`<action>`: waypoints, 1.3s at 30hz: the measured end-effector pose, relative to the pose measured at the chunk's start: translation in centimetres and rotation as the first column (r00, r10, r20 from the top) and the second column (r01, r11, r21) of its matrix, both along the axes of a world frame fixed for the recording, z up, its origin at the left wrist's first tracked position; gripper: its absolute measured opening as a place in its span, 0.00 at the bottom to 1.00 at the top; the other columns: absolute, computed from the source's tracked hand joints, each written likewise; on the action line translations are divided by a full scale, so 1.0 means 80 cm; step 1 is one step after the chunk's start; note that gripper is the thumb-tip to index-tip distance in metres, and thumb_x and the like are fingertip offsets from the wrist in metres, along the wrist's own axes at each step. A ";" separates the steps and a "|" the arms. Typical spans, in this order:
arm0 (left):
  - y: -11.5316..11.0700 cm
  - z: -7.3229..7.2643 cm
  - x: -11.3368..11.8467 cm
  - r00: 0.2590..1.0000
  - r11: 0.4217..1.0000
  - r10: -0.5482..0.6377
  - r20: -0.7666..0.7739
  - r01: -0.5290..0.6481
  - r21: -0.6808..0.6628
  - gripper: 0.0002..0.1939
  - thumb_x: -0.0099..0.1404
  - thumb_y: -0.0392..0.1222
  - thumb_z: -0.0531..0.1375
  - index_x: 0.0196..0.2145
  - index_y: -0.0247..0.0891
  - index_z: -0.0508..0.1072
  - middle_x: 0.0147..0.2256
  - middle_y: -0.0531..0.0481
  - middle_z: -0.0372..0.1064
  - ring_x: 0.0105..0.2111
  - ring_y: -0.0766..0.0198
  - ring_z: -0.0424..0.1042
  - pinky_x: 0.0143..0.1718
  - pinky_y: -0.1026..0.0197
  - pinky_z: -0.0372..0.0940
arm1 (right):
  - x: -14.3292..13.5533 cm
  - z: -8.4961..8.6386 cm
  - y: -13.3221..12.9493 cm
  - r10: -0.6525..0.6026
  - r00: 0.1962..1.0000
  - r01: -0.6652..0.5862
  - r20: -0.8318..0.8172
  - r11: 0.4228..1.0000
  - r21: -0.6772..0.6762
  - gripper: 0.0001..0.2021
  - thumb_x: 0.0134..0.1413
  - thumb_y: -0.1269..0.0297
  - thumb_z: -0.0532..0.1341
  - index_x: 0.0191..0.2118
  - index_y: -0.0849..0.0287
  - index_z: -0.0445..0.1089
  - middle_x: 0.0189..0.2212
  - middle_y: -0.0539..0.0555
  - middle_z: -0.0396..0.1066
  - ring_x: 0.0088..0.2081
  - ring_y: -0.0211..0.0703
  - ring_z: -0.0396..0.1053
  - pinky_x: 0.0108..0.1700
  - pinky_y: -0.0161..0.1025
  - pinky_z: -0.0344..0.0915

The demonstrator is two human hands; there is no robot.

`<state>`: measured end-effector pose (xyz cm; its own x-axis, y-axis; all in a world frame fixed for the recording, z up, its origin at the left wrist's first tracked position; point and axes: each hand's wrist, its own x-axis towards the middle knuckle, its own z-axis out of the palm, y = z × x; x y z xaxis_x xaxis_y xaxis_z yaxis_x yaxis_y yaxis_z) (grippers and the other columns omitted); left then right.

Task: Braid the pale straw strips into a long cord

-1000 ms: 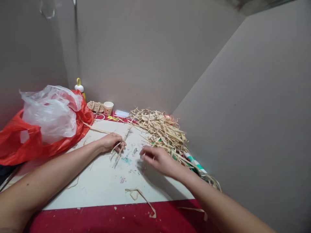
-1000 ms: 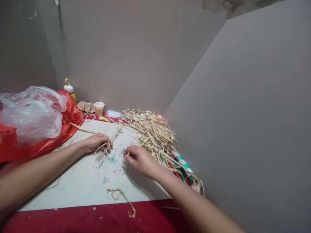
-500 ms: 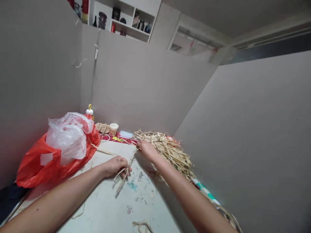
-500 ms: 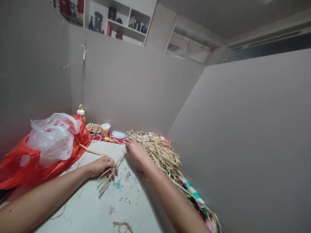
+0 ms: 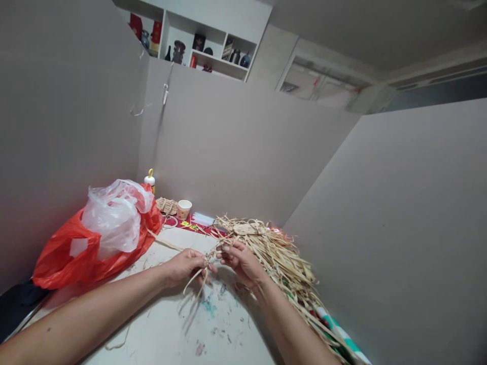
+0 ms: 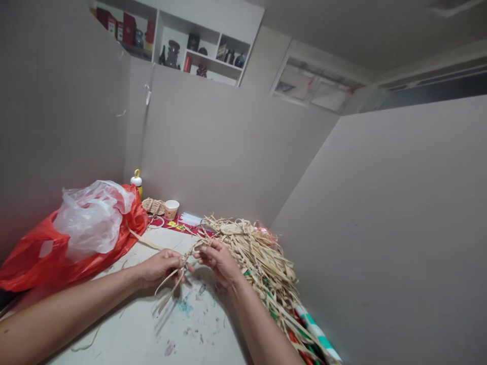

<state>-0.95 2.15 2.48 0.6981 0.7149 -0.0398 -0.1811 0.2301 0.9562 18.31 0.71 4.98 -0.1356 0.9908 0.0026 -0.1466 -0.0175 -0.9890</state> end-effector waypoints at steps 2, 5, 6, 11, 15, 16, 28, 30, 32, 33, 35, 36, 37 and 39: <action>0.000 0.004 0.001 0.995 0.994 0.097 0.023 -0.098 0.045 0.11 0.52 0.44 0.59 0.21 0.32 0.69 0.19 0.47 0.69 0.18 0.69 0.65 0.24 0.66 0.60 | -0.003 -0.007 -0.001 -0.004 0.998 0.003 -0.061 1.000 -0.013 0.10 0.43 0.61 0.67 0.31 0.59 0.69 0.31 0.52 0.73 0.31 0.38 0.73 0.30 0.33 0.68; 0.002 0.006 0.003 0.972 0.966 0.225 0.064 -0.231 0.113 0.10 0.53 0.41 0.56 0.19 0.33 0.67 0.20 0.49 0.67 0.19 0.70 0.64 0.25 0.66 0.60 | -0.010 -0.019 -0.006 -0.013 0.985 0.004 -0.174 0.999 -0.053 0.09 0.44 0.60 0.66 0.30 0.58 0.70 0.33 0.52 0.73 0.32 0.40 0.73 0.31 0.34 0.69; 0.003 0.005 0.003 0.966 0.958 0.249 0.068 -0.256 0.129 0.09 0.54 0.40 0.56 0.20 0.33 0.68 0.19 0.50 0.67 0.19 0.70 0.63 0.26 0.66 0.60 | -0.013 -0.023 -0.008 -0.020 0.974 0.005 -0.224 0.998 -0.070 0.09 0.44 0.59 0.66 0.29 0.58 0.69 0.33 0.51 0.73 0.32 0.40 0.73 0.31 0.35 0.69; 0.003 -0.005 0.007 0.945 0.917 0.321 0.063 -0.327 0.228 0.10 0.53 0.37 0.56 0.17 0.33 0.68 0.19 0.51 0.65 0.20 0.70 0.61 0.25 0.66 0.57 | -0.022 -0.036 -0.017 -0.035 0.924 -0.011 -0.380 0.993 -0.118 0.10 0.44 0.60 0.64 0.22 0.59 0.67 0.27 0.50 0.69 0.27 0.37 0.68 0.28 0.35 0.66; -0.004 -0.007 0.010 0.951 0.914 0.309 0.026 -0.305 0.267 0.10 0.52 0.36 0.55 0.15 0.34 0.67 0.19 0.52 0.65 0.19 0.70 0.61 0.24 0.66 0.56 | -0.022 -0.039 -0.018 -0.094 0.921 0.050 -0.378 0.991 -0.125 0.08 0.46 0.58 0.63 0.28 0.57 0.70 0.29 0.50 0.71 0.27 0.37 0.67 0.28 0.35 0.66; -0.007 -0.005 0.011 0.954 0.918 0.299 0.014 -0.292 0.267 0.10 0.53 0.38 0.55 0.16 0.34 0.67 0.18 0.52 0.64 0.18 0.70 0.61 0.23 0.66 0.56 | -0.022 -0.039 -0.018 -0.103 0.930 0.067 -0.353 0.991 -0.111 0.08 0.46 0.58 0.63 0.29 0.57 0.71 0.30 0.51 0.72 0.28 0.37 0.68 0.29 0.34 0.66; -0.001 -0.008 0.006 0.904 0.812 0.424 -0.065 -0.347 0.469 0.12 0.55 0.38 0.52 0.18 0.34 0.68 0.20 0.53 0.61 0.21 0.69 0.60 0.24 0.66 0.56 | -0.024 -0.039 -0.021 -0.008 0.969 0.010 -0.249 1.000 0.005 0.07 0.42 0.63 0.68 0.27 0.62 0.75 0.33 0.55 0.73 0.32 0.37 0.67 0.34 0.34 0.65; -0.001 -0.009 0.005 0.906 0.780 0.417 -0.073 -0.316 0.540 0.11 0.54 0.35 0.51 0.18 0.34 0.67 0.21 0.53 0.60 0.22 0.69 0.60 0.26 0.66 0.55 | -0.025 -0.039 -0.021 -0.049 0.956 0.049 -0.289 0.999 -0.008 0.09 0.42 0.61 0.68 0.27 0.62 0.75 0.28 0.53 0.72 0.29 0.35 0.65 0.32 0.32 0.64; -0.002 -0.011 0.005 0.907 0.734 0.414 -0.070 -0.287 0.616 0.10 0.53 0.33 0.50 0.17 0.35 0.64 0.22 0.54 0.58 0.24 0.69 0.59 0.28 0.65 0.55 | -0.026 -0.039 -0.022 -0.082 0.945 0.076 -0.318 0.997 -0.032 0.10 0.43 0.60 0.68 0.25 0.63 0.73 0.23 0.50 0.69 0.25 0.33 0.63 0.28 0.30 0.62; -0.002 -0.012 0.005 0.908 0.705 0.415 -0.066 -0.275 0.654 0.10 0.53 0.31 0.50 0.16 0.36 0.62 0.22 0.54 0.57 0.25 0.69 0.59 0.28 0.65 0.54 | -0.027 -0.039 -0.022 -0.096 0.938 0.083 -0.333 0.995 -0.054 0.11 0.43 0.60 0.68 0.23 0.63 0.72 0.21 0.49 0.68 0.24 0.32 0.62 0.26 0.29 0.61; -0.004 -0.014 0.005 0.909 0.644 0.413 -0.059 -0.246 0.724 0.11 0.52 0.29 0.50 0.16 0.37 0.57 0.21 0.55 0.54 0.25 0.69 0.57 0.29 0.65 0.53 | -0.029 -0.040 -0.021 -0.117 0.923 0.078 -0.366 0.990 -0.118 0.13 0.44 0.62 0.67 0.19 0.63 0.67 0.18 0.48 0.65 0.21 0.31 0.60 0.22 0.29 0.59; -0.005 -0.015 0.005 0.911 0.617 0.408 -0.060 -0.227 0.753 0.11 0.52 0.28 0.50 0.16 0.37 0.54 0.21 0.55 0.53 0.25 0.69 0.56 0.29 0.65 0.52 | -0.029 -0.041 -0.021 -0.124 0.914 0.067 -0.385 0.985 -0.158 0.14 0.44 0.63 0.66 0.17 0.62 0.65 0.18 0.48 0.64 0.20 0.31 0.59 0.20 0.29 0.58; -0.005 -0.017 0.005 0.914 0.594 0.401 -0.063 -0.207 0.778 0.11 0.51 0.28 0.50 0.16 0.37 0.53 0.21 0.56 0.52 0.25 0.69 0.55 0.29 0.65 0.51 | -0.029 -0.041 -0.020 -0.132 0.904 0.053 -0.406 0.978 -0.201 0.14 0.44 0.64 0.66 0.17 0.62 0.63 0.17 0.47 0.64 0.19 0.31 0.59 0.19 0.28 0.58; -0.007 -0.018 0.004 0.921 0.558 0.382 -0.075 -0.166 0.813 0.12 0.51 0.27 0.51 0.17 0.37 0.52 0.22 0.56 0.51 0.25 0.69 0.54 0.29 0.65 0.50 | -0.028 -0.043 -0.018 -0.152 0.882 0.021 -0.446 0.958 -0.285 0.12 0.43 0.67 0.65 0.19 0.62 0.62 0.17 0.46 0.64 0.18 0.30 0.59 0.18 0.27 0.58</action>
<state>-0.65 1.60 1.00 0.5106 0.6951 0.5061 0.1322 -0.6451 0.7526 16.05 -0.75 1.54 -0.0973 0.9707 -0.2198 -0.5949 -0.2338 -0.7691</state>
